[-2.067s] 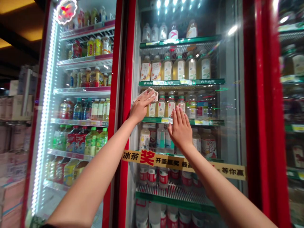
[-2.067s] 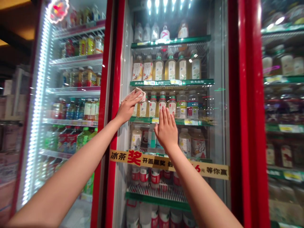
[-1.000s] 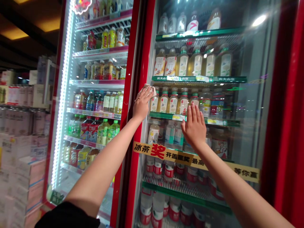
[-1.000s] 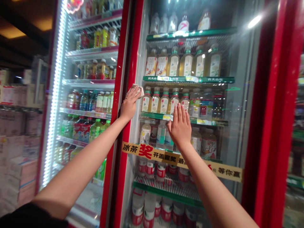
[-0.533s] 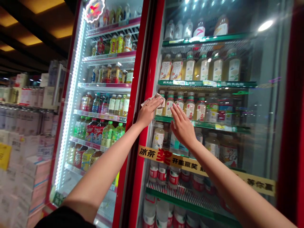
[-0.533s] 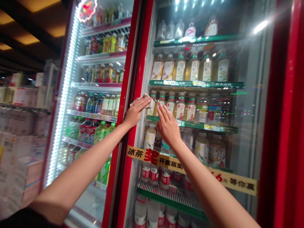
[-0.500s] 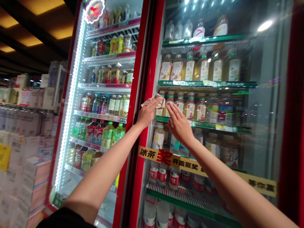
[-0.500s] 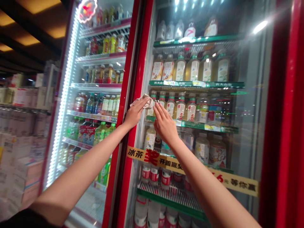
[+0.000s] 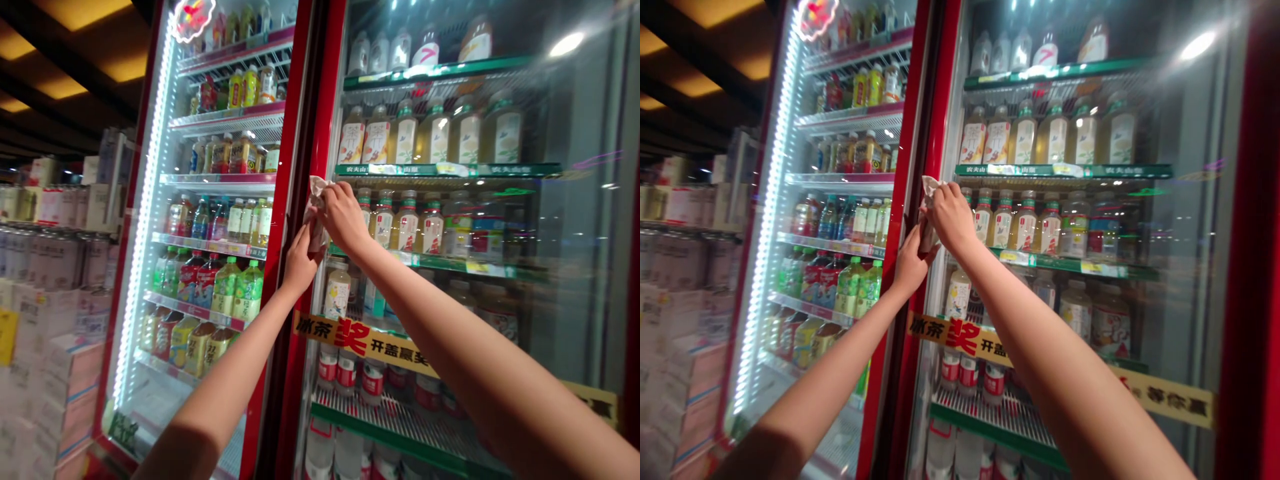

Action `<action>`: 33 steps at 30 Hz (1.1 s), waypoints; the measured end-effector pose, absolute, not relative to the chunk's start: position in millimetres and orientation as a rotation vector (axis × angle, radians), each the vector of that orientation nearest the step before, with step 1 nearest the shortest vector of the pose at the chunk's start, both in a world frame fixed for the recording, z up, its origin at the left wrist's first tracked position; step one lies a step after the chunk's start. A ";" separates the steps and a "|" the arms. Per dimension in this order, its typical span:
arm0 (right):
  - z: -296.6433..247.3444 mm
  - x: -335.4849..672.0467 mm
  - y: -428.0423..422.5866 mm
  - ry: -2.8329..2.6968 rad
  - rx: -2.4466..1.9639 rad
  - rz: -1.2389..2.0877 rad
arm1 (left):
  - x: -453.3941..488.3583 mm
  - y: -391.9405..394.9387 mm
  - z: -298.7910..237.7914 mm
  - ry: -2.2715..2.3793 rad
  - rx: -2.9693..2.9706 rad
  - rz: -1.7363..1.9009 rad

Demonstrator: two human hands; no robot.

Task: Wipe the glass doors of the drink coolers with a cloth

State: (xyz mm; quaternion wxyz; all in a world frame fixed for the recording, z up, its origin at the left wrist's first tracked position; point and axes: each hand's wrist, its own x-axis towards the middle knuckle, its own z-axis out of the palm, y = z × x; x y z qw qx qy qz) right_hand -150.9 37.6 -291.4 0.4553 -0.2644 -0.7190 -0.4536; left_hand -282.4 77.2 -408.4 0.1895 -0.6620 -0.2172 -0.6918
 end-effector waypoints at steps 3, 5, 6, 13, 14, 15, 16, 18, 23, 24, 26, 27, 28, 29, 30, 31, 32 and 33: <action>-285.6 -154.5 39.2 -1.791 -0.659 -1.101 | -283.9 79.1 -427.0 -0.635 -1.820 -1.936; -284.4 -147.2 39.0 -1.857 -0.628 -1.101 | -285.4 78.6 -434.0 -0.644 -1.806 -1.936; -284.2 -141.5 38.4 -1.904 -0.610 -1.111 | -285.7 77.9 -436.8 -0.643 -1.809 -1.930; -286.1 -125.7 39.7 -1.777 -0.598 -1.179 | -267.5 76.9 -463.0 -0.813 -1.806 -1.827; -287.7 -130.7 41.3 -1.737 -0.595 -1.159 | -264.3 76.4 -466.0 -0.868 -1.792 -1.818; -289.9 -136.7 42.6 -1.720 -0.591 -1.145 | -261.8 75.2 -468.1 -0.915 -1.782 -1.806; -292.7 -142.9 43.5 -1.725 -0.585 -1.143 | -260.1 73.2 -469.1 -0.948 -1.779 -1.792; -299.4 -152.4 43.1 -1.784 -0.583 -1.187 | -258.8 67.4 -468.7 -0.975 -1.784 -1.752; -307.5 -145.7 34.7 -1.949 -0.559 -1.274 | -257.3 59.3 -467.8 -1.004 -1.753 -1.685; -306.5 -141.7 33.3 -1.970 -0.566 -1.266 | -256.4 60.5 -469.4 -1.021 -1.741 -1.689; -303.6 -136.1 31.9 -1.987 -0.591 -1.233 | -254.3 64.7 -474.2 -1.067 -1.714 -1.708; -302.4 -135.3 31.9 -1.983 -0.603 -1.210 | -253.5 67.0 -476.8 -1.088 -1.698 -1.718; -301.7 -135.9 32.3 -1.972 -0.610 -1.185 | -253.0 68.9 -479.0 -1.100 -1.682 -1.726; -301.7 -137.4 33.0 -1.960 -0.611 -1.163 | -252.8 70.2 -480.6 -1.100 -1.664 -1.732; -302.6 -139.2 33.8 -1.953 -0.607 -1.148 | -252.8 70.8 -481.6 -1.089 -1.648 -1.732; -304.3 -140.5 34.6 -1.959 -0.597 -1.140 | -253.1 70.7 -482.0 -1.069 -1.638 -1.726; -306.6 -140.8 35.2 -1.981 -0.581 -1.138 | -253.4 70.0 -481.8 -1.045 -1.633 -1.718; -309.3 -139.6 35.5 -2.019 -0.561 -1.139 | -253.7 69.0 -481.3 -1.024 -1.634 -1.709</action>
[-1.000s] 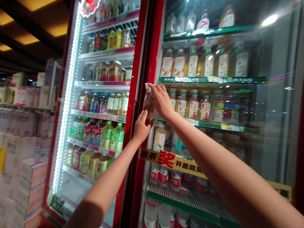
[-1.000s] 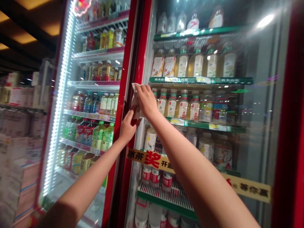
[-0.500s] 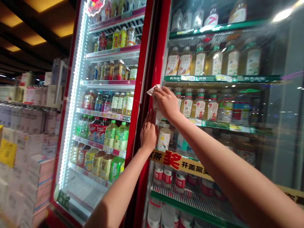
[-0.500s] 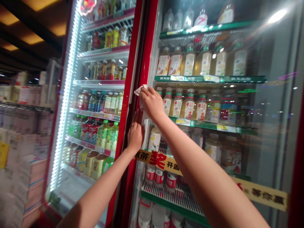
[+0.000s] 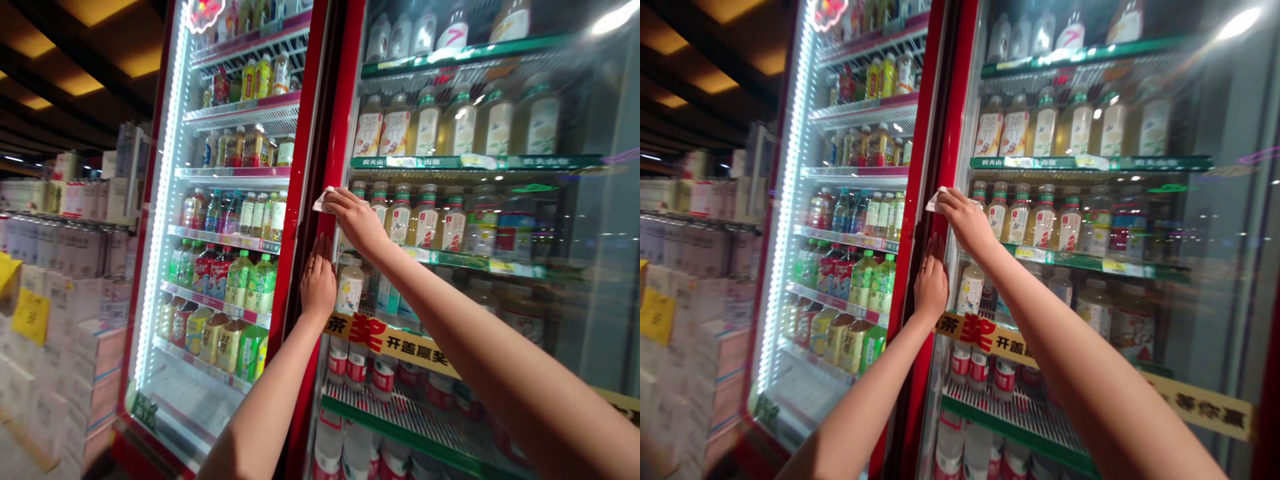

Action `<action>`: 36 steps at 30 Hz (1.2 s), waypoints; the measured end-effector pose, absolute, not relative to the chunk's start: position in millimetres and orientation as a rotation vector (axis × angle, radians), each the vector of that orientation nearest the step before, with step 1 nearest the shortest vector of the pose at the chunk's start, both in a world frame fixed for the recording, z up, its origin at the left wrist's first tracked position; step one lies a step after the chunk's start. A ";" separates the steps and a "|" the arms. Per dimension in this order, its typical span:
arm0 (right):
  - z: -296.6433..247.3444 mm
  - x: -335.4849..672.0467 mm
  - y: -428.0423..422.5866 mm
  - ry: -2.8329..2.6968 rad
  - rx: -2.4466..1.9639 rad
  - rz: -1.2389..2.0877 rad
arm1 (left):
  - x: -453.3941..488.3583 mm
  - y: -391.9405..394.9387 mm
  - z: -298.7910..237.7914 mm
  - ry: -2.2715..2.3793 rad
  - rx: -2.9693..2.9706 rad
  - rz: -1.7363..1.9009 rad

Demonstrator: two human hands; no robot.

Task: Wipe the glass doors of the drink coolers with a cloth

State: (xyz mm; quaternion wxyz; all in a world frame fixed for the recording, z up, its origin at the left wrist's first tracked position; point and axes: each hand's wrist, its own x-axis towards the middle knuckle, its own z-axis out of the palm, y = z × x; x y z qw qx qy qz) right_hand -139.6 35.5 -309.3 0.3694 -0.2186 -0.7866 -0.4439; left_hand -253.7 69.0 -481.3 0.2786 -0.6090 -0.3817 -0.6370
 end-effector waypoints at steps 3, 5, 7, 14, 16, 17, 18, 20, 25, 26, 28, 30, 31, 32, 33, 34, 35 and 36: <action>-315.8 -128.4 34.2 -2.160 -0.508 -1.153 | -253.9 65.8 -479.3 -1.012 -1.638 -1.703; -316.1 -121.4 32.7 -2.201 -0.508 -1.171 | -253.8 64.2 -478.2 -1.025 -1.638 -1.718; -314.0 -121.3 31.9 -2.170 -0.534 -1.177 | -253.8 62.7 -477.1 -1.016 -1.658 -1.733; -318.4 -143.0 36.9 -2.095 -0.526 -1.166 | -255.5 59.9 -475.9 -1.032 -1.708 -1.717; -320.8 -137.0 37.3 -2.149 -0.521 -1.192 | -255.2 61.5 -476.7 -1.048 -1.693 -1.701; -320.9 -132.9 37.1 -2.169 -0.524 -1.207 | -255.0 62.6 -477.0 -1.045 -1.683 -1.704; -320.2 -129.0 36.6 -2.179 -0.530 -1.220 | -254.8 63.8 -477.3 -1.036 -1.674 -1.715; -317.1 -125.0 34.8 -2.160 -0.554 -1.230 | -254.5 66.2 -477.8 -1.006 -1.661 -1.746; -313.7 -136.4 31.4 -2.003 -0.621 -1.210 | -255.3 70.0 -478.9 -0.987 -1.655 -1.723; -315.4 -137.4 31.1 -2.012 -0.614 -1.214 | -255.5 70.3 -479.1 -0.989 -1.642 -1.710; -320.2 -133.4 30.9 -2.069 -0.585 -1.236 | -255.8 70.5 -479.3 -0.985 -1.613 -1.693; -324.3 -122.7 30.9 -2.114 -0.563 -1.260 | -256.2 70.5 -479.1 -0.971 -1.589 -1.684; -325.1 -116.5 31.0 -2.110 -0.563 -1.266 | -256.4 70.3 -478.9 -0.961 -1.579 -1.678; -324.8 -110.8 31.1 -2.089 -0.571 -1.266 | -256.8 70.2 -478.7 -0.949 -1.572 -1.667; -323.5 -106.4 31.4 -2.055 -0.587 -1.261 | -257.2 70.2 -478.6 -0.938 -1.569 -1.651; -321.5 -103.7 31.8 -2.015 -0.607 -1.251 | -257.7 70.4 -478.8 -0.924 -1.573 -1.626; -319.3 -102.8 32.5 -1.977 -0.629 -1.239 | -258.1 70.8 -479.1 -0.903 -1.585 -1.590; -317.2 -103.4 33.3 -1.944 -0.651 -1.227 | -258.5 71.4 -479.6 -0.875 -1.605 -1.545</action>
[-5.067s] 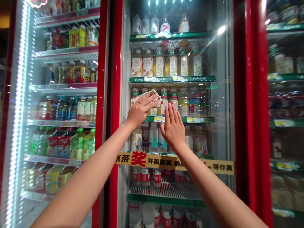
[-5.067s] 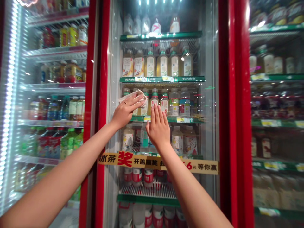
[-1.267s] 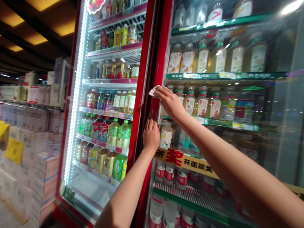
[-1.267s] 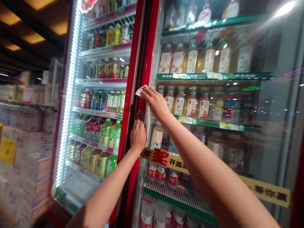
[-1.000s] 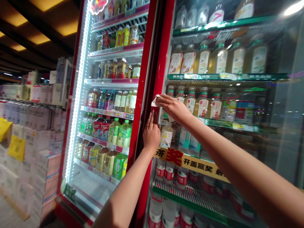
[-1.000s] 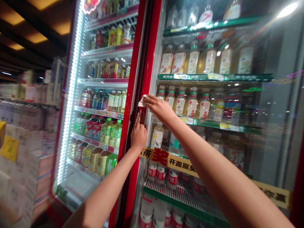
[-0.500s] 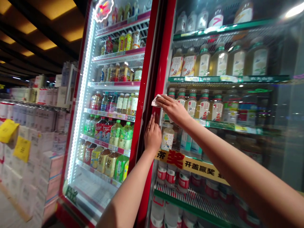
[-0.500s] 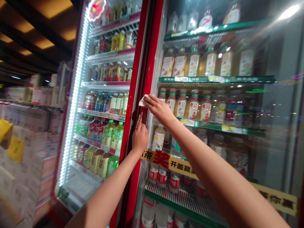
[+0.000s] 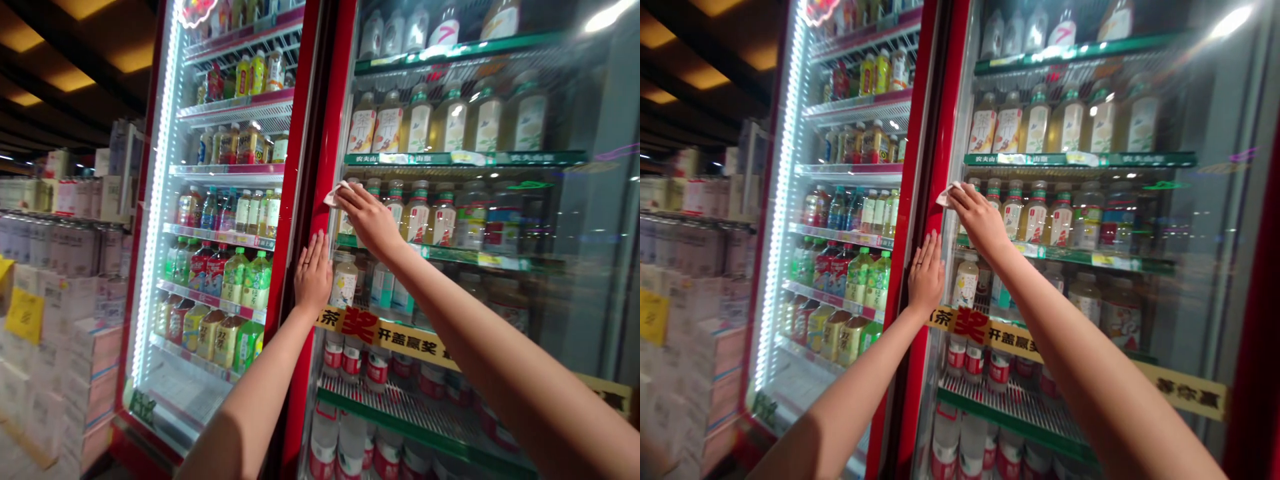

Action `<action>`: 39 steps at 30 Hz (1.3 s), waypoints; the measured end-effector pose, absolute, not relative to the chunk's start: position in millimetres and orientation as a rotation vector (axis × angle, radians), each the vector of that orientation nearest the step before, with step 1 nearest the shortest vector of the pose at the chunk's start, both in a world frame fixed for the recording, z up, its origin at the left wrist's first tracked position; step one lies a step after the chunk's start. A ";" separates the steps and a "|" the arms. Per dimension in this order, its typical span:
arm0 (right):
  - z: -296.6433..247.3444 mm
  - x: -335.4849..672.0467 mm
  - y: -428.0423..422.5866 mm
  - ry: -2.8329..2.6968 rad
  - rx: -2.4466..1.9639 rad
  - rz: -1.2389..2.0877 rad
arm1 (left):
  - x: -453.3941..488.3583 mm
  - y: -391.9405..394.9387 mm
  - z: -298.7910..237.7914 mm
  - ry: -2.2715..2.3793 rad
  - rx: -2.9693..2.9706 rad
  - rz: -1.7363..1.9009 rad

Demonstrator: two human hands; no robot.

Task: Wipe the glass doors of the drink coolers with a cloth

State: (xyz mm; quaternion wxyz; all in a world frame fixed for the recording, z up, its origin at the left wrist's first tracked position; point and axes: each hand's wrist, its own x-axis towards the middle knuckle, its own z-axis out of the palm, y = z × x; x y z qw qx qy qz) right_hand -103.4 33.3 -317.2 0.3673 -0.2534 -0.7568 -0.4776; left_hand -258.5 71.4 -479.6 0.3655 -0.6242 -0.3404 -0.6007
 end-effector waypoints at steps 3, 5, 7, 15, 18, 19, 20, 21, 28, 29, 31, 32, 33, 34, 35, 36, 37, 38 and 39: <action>-316.3 -108.8 35.6 -1.936 -0.674 -1.206 | -259.2 73.7 -481.6 -0.805 -1.652 -1.412; -320.9 -108.4 35.5 -2.003 -0.644 -1.214 | -259.3 74.8 -482.6 -0.804 -1.658 -1.376; -327.2 -102.1 33.5 -2.082 -0.612 -1.239 | -259.3 75.0 -482.7 -0.811 -1.663 -1.380; -330.1 -91.3 32.3 -1.941 -0.675 -1.232 | -259.8 77.2 -482.7 -0.739 -1.649 -1.432; -332.3 -101.1 36.0 -1.879 -0.697 -1.205 | -261.2 80.6 -483.9 -0.728 -1.646 -1.430; -334.3 -102.3 36.2 -1.899 -0.692 -1.210 | -261.6 81.3 -484.1 -0.728 -1.651 -1.430; -336.8 -101.7 35.6 -1.929 -0.683 -1.222 | -261.8 81.6 -484.1 -0.729 -1.655 -1.432; -339.4 -99.4 34.3 -1.965 -0.670 -1.238 | -261.8 81.3 -484.0 -0.732 -1.657 -1.435; -339.2 -70.0 20.0 -1.992 -0.674 -1.265 | -258.8 70.4 -480.4 -0.770 -1.680 -1.417; -335.9 -70.1 19.8 -1.961 -0.694 -1.253 | -258.6 69.4 -480.0 -0.787 -1.688 -1.414; -329.4 -74.1 21.2 -1.911 -0.730 -1.221 | -258.6 68.2 -479.4 -0.817 -1.703 -1.406; -327.1 -77.0 22.3 -1.900 -0.738 -1.204 | -258.8 68.0 -479.3 -0.825 -1.707 -1.401; -325.9 -79.7 23.3 -1.901 -0.737 -1.189 | -258.9 67.8 -479.3 -0.828 -1.707 -1.397; -325.9 -81.5 24.0 -1.916 -0.727 -1.179 | -259.1 67.5 -479.3 -0.825 -1.705 -1.393; -327.2 -81.9 24.0 -1.944 -0.711 -1.174 | -259.3 67.2 -479.3 -0.822 -1.703 -1.391; -329.7 -80.6 23.4 -1.982 -0.693 -1.174 | -259.5 66.7 -479.4 -0.818 -1.703 -1.390; -332.9 -77.7 22.1 -2.025 -0.676 -1.177 | -259.7 66.1 -479.4 -0.818 -1.706 -1.392; -336.5 -73.4 20.3 -2.064 -0.666 -1.181 | -259.9 65.4 -479.4 -0.823 -1.712 -1.394; -340.0 -68.3 18.2 -2.094 -0.663 -1.185 | -260.0 64.6 -479.5 -0.830 -1.719 -1.397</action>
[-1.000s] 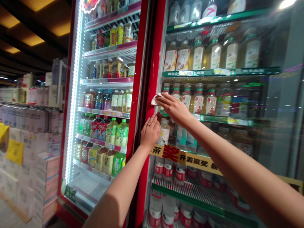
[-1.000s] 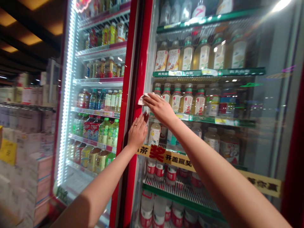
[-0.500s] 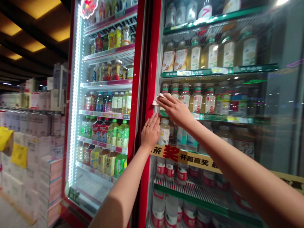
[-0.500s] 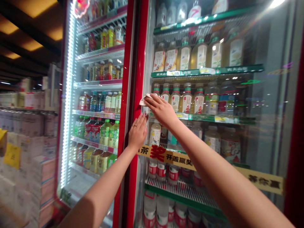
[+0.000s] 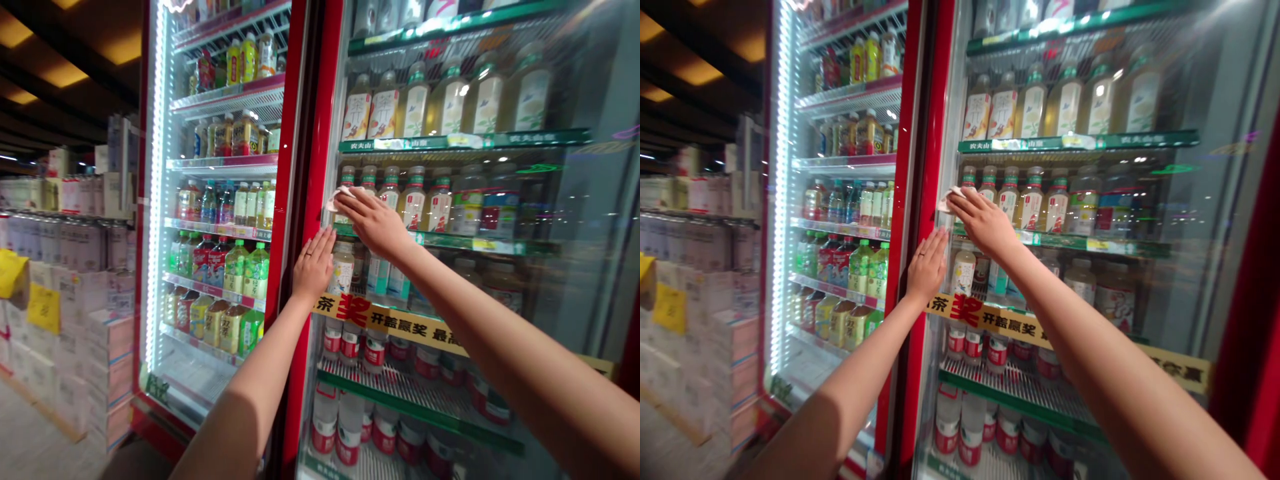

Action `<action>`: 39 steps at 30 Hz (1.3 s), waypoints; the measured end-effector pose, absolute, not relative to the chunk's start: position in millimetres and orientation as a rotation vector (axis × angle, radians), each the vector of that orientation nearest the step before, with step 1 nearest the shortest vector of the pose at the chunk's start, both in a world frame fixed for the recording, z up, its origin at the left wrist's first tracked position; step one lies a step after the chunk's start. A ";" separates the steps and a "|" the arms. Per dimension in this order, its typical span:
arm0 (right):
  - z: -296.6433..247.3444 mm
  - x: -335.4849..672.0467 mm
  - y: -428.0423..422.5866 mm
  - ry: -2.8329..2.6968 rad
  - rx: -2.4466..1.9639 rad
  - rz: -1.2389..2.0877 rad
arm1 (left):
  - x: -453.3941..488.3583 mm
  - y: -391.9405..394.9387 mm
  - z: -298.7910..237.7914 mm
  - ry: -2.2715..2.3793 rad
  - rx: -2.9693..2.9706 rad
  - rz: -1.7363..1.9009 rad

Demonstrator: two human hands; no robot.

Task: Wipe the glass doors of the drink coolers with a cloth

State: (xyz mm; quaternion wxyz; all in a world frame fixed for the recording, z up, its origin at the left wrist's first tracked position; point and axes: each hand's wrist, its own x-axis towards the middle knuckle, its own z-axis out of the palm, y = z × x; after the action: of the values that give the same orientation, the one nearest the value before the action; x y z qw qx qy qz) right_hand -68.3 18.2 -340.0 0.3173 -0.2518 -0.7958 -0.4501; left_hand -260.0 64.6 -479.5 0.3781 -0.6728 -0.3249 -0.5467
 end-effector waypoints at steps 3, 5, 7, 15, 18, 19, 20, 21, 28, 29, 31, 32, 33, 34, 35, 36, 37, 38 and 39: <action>-344.9 -55.4 13.0 -2.098 -0.688 -1.187 | -260.3 62.7 -479.8 -0.847 -1.742 -1.398; -342.0 -54.5 12.9 -2.033 -0.710 -1.172 | -260.5 62.2 -480.2 -0.848 -1.747 -1.395; -335.9 -60.5 15.7 -1.951 -0.722 -1.143 | -260.8 62.4 -480.7 -0.853 -1.743 -1.393; -332.5 -63.8 13.3 -2.073 -0.712 -1.140 | -261.3 63.9 -479.5 -0.840 -1.713 -1.399; -332.2 -44.8 4.2 -2.131 -0.732 -1.167 | -258.7 60.7 -478.7 -0.852 -1.733 -1.417; -329.8 -39.3 2.3 -2.135 -0.743 -1.168 | -257.1 59.1 -478.8 -0.863 -1.736 -1.431; -326.5 -34.9 1.5 -2.132 -0.755 -1.163 | -255.0 57.3 -478.9 -0.872 -1.733 -1.449; -322.4 -31.9 1.7 -2.120 -0.766 -1.156 | -252.3 55.5 -479.0 -0.878 -1.725 -1.470; -307.6 -32.2 9.9 -2.054 -0.743 -1.157 | -217.2 50.9 -470.2 -0.895 -1.650 -1.638; -310.2 -30.5 8.7 -2.078 -0.727 -1.165 | -210.5 51.4 -467.5 -0.882 -1.652 -1.642; -317.7 -23.6 4.3 -2.138 -0.711 -1.184 | -197.6 52.2 -462.9 -0.842 -1.666 -1.625; -321.9 -18.9 1.7 -2.160 -0.707 -1.197 | -192.0 52.5 -461.4 -0.827 -1.674 -1.607; -325.8 -14.0 -0.7 -2.175 -0.702 -1.211 | -187.3 52.6 -460.7 -0.819 -1.679 -1.587; -329.1 -9.5 -2.6 -2.181 -0.697 -1.223 | -183.6 52.7 -460.6 -0.816 -1.679 -1.570; -331.4 -6.1 -3.7 -2.179 -0.694 -1.231 | -181.0 52.6 -461.1 -0.819 -1.678 -1.558; -332.7 -4.3 -3.9 -2.167 -0.694 -1.232 | -179.4 52.6 -461.9 -0.823 -1.676 -1.552; -333.1 -4.5 -3.1 -2.142 -0.699 -1.225 | -178.5 52.4 -462.8 -0.827 -1.675 -1.553; -332.7 -6.6 -1.3 -2.102 -0.708 -1.212 | -178.2 52.2 -463.6 -0.830 -1.673 -1.558; -331.9 -10.5 1.1 -2.051 -0.720 -1.194 | -178.3 52.0 -464.2 -0.834 -1.672 -1.564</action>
State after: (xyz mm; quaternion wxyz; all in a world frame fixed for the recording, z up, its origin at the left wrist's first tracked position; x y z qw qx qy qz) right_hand -10.5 1.1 -331.9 0.3246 -0.2745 -0.7822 -0.4555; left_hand -178.3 52.0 -464.2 0.3452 -0.6441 -0.3214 -0.6022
